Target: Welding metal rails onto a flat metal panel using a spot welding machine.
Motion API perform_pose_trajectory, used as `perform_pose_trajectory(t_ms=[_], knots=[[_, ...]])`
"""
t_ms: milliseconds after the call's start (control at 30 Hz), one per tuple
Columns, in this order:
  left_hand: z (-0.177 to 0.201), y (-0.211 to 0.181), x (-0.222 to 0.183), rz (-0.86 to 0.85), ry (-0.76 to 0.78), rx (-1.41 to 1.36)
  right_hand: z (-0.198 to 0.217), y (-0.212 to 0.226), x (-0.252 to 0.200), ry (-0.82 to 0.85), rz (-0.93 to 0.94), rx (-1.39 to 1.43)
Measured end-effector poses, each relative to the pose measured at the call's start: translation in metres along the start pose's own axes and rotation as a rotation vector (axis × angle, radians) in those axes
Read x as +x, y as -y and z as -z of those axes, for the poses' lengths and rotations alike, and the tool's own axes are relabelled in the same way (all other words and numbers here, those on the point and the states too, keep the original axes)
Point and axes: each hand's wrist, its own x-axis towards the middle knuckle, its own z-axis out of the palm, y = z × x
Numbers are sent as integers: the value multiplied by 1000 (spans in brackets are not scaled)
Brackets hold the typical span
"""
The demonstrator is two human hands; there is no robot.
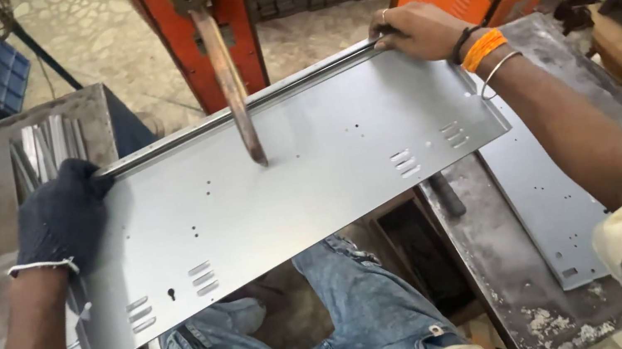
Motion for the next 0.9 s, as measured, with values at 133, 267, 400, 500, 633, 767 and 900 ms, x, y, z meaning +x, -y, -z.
perform_pose_trajectory(t_ms=[133,267,400,500,633,767,900], knots=[[3,-5,4,45,19,-26,-3,-14,-7,32,-100,19],[4,-4,1,63,27,-64,-8,-17,-8,-5,-75,39],[7,-8,2,95,48,-49,-13,-21,-9,-30,-45,46],[0,0,4,73,30,-24,-15,-20,-10,-52,-29,58],[-4,1,5,62,-1,-64,-18,-26,-10,-50,-28,58],[-7,3,6,11,-45,-70,-23,-34,-10,-50,17,65],[-4,4,6,-47,-18,-60,-21,-25,-7,-2,-36,49]])
